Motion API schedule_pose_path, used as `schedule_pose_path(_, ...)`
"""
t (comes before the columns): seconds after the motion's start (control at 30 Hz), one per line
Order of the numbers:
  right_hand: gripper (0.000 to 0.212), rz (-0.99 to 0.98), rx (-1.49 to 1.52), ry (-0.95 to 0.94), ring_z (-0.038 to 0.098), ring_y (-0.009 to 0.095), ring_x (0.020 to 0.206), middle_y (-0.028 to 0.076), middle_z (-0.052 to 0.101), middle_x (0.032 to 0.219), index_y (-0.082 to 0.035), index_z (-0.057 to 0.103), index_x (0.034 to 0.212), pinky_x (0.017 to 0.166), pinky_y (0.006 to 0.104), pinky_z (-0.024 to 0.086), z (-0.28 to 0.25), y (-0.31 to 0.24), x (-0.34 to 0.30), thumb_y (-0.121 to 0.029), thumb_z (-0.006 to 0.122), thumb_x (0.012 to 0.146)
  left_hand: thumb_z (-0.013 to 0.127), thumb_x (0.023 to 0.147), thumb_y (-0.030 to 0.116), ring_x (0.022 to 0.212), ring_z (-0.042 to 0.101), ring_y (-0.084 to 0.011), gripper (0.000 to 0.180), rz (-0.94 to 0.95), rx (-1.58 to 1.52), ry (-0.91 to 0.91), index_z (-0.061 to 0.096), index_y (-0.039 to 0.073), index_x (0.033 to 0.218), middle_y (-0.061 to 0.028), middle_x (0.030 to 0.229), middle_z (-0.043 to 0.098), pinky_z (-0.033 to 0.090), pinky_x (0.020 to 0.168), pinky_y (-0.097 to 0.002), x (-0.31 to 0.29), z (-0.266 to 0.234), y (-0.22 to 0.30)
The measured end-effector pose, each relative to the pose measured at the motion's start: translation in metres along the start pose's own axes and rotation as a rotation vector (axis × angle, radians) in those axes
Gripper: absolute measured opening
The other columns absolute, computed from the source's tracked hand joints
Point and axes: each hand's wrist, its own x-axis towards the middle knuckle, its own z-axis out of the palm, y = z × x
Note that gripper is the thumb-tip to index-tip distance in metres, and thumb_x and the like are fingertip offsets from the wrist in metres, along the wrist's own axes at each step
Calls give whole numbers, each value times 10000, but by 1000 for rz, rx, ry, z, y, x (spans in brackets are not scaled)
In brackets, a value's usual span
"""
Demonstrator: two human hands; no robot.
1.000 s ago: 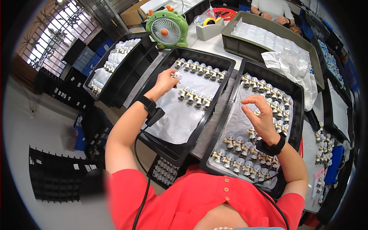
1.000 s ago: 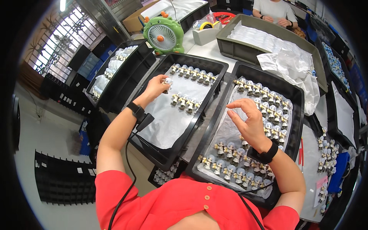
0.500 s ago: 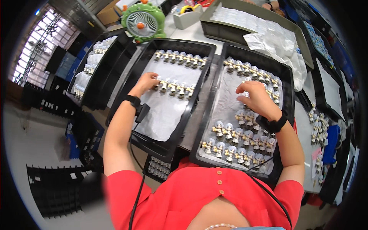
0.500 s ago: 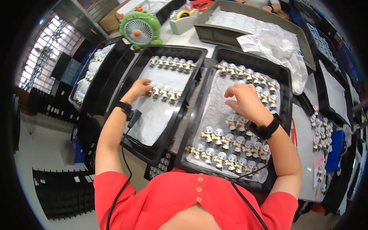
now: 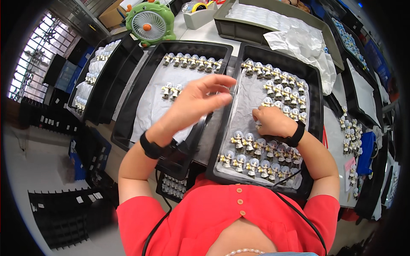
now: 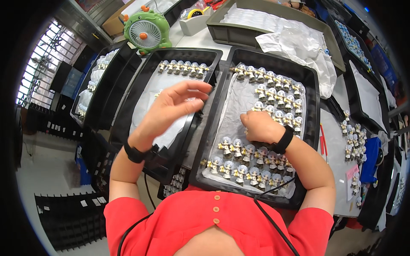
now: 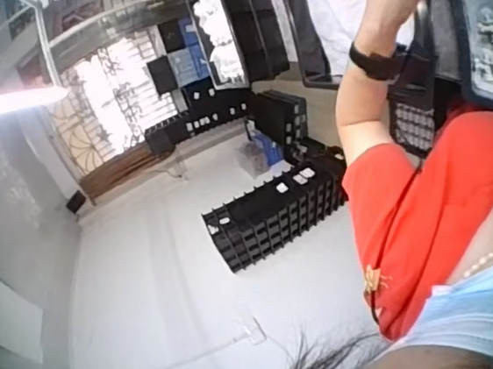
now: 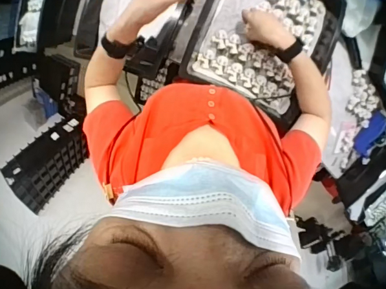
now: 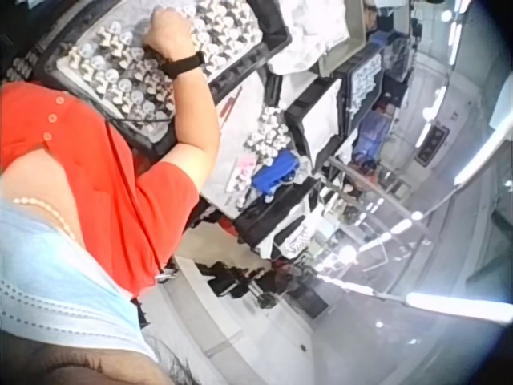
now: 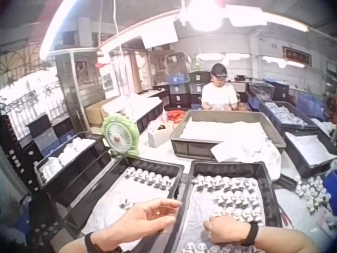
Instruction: The person assembles small cylindrical components by hand, picking them from a tray and placing them into a second tray. They repeatedly handle the parts, aligning and joining them before arranging them in rows.
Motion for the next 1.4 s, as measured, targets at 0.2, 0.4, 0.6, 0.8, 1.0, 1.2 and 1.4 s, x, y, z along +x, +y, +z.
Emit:
schedule_pose_path(0.2,462,-226,501,425,582,291,907,138,596,988,-22,534,1066,806,362,476,-43,-18,-7,-93,745,661,627,865,76,1107,466,-134,477,24,-44,-12,454,47,1308,-39,1259,471,430,929,-283,0,25,-25)
schedule_pose_path(0.4,562,-348,619,670,593,206,976,85,611,1049,-47,514,1152,865,327,479,-45,-28,-7,-53,772,654,700,811,113,1068,514,-187,650,12,-82,1,362,86,1366,-85,1265,424,460,914,-317,9,36,-41)
schedule_pose_path(0.6,609,-359,645,753,597,211,1023,85,599,1074,-64,490,1201,889,328,476,-33,-28,-2,-47,771,661,710,811,138,993,567,-161,682,27,-103,48,341,89,1383,-113,1270,425,487,862,-281,9,43,-43)
schedule_pose_path(0.8,829,-444,692,702,525,225,1134,104,525,1212,-91,379,1356,951,363,435,-31,-33,-1,-84,806,646,662,837,111,987,587,-158,616,46,-296,95,350,77,1368,-117,1272,445,493,840,-280,15,39,-53)
schedule_pose_path(1.0,888,-393,614,780,516,239,1145,111,523,1227,-97,337,1398,975,377,410,-31,-36,1,-99,806,645,552,882,92,1004,615,-241,515,-39,-654,-17,358,74,1359,-120,1273,506,512,854,-356,16,29,-57)
schedule_pose_path(1.2,865,-346,689,736,512,222,1156,103,518,1254,-104,321,1415,968,365,399,-29,-34,0,-129,779,682,547,893,119,1027,615,-263,515,-15,-651,-11,349,66,1366,-131,1291,500,512,873,-378,15,33,-53)
schedule_pose_path(1.4,867,-318,783,728,509,194,1152,76,509,1289,-122,308,1427,945,343,398,-25,-32,3,-138,772,695,523,927,151,1070,601,-277,488,-3,-704,-31,343,61,1371,-126,1298,495,509,885,-379,15,32,-49)
